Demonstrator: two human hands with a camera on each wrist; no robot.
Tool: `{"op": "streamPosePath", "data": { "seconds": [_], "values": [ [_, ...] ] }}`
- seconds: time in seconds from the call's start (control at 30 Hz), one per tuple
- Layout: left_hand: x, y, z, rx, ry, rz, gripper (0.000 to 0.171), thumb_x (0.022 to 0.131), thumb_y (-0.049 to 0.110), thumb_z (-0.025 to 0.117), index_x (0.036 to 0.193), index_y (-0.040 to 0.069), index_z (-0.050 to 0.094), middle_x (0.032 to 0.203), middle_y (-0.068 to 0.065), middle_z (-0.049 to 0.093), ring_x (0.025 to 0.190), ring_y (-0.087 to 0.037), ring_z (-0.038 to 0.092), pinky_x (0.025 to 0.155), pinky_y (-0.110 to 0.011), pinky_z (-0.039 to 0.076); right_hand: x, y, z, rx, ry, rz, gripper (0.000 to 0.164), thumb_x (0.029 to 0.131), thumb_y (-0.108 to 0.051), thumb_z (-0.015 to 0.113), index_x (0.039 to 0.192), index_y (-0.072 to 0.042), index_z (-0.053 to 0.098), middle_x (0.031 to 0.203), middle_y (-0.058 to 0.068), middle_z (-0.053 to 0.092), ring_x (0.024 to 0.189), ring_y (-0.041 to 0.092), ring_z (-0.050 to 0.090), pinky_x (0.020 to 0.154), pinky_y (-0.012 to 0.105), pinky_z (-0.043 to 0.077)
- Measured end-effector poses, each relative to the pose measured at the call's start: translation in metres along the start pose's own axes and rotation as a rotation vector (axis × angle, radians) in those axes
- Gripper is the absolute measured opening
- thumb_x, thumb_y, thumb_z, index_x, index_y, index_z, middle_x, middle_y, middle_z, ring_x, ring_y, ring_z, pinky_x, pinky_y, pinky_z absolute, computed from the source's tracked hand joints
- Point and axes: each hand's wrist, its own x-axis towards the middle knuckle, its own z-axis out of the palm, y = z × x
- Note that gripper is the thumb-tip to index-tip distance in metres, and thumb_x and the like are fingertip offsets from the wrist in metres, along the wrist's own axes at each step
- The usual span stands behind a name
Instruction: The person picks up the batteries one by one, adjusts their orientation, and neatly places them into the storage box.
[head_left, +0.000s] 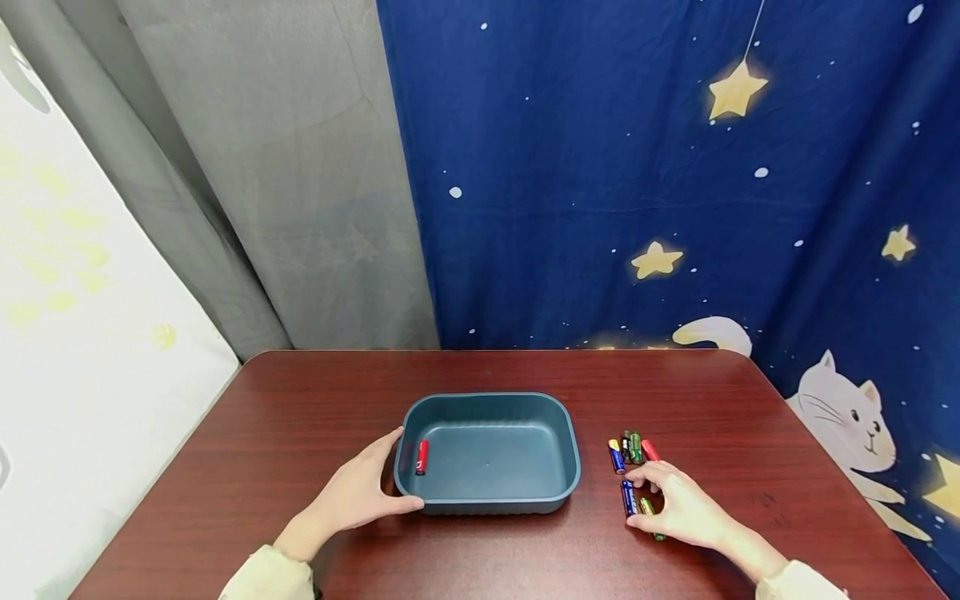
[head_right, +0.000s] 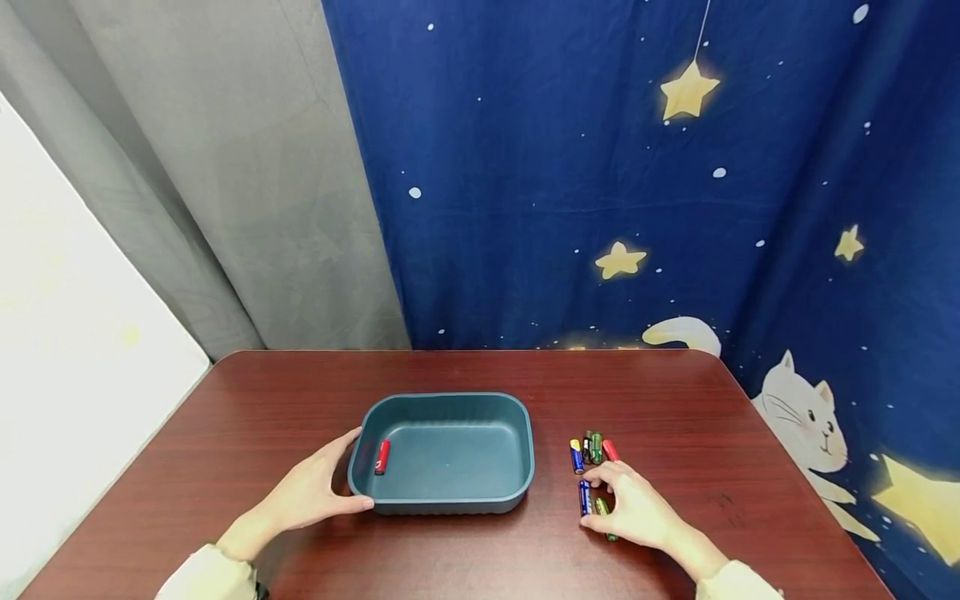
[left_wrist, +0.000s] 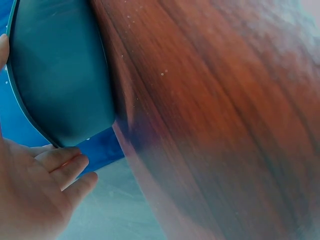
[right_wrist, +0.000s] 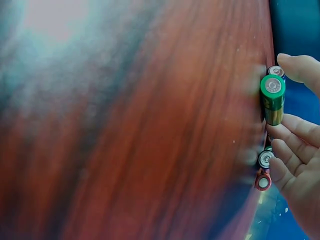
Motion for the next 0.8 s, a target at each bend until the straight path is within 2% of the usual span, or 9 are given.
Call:
{"op": "streamPosePath", "data": {
  "seconds": [0.3,0.53,0.8],
  "values": [
    [-0.0005,-0.0008,-0.0009,0.005,0.007,0.010,0.107,0.059,0.071,0.066,0.139,0.008,0.034,0.134,-0.007,0.045,0.119,-0.023,0.046,0.092,-0.045,0.042,0.0026,-0.0028,-0.0008,-0.041,-0.032,0.021,0.044,0.060,-0.028,0.082,0.096,-0.013,0.063,0.090,-0.009,0.055,0.077,0.005,0.049,0.064,0.022,0.044],
    [0.0000,0.0001,-0.0020,-0.001,-0.004,-0.001,0.106,0.059,0.070,0.066,0.140,0.010,0.033,0.135,-0.006,0.044,0.120,-0.023,0.045,0.093,-0.045,0.041,0.0054,-0.0034,-0.0026,-0.069,-0.045,0.016,0.041,0.060,-0.029,0.082,0.092,-0.016,0.061,0.085,-0.011,0.050,0.075,0.006,0.047,0.064,0.022,0.043],
    [0.0000,0.0013,-0.0016,-0.013,-0.007,-0.005,0.106,0.058,0.070,0.067,0.140,0.011,0.034,0.135,-0.005,0.044,0.120,-0.022,0.045,0.093,-0.044,0.041,0.0100,-0.0028,-0.0046,-0.011,-0.002,0.010,0.039,0.059,-0.027,0.083,0.089,-0.016,0.060,0.080,-0.012,0.049,0.071,0.003,0.045,0.058,0.017,0.039]
  ]
}}
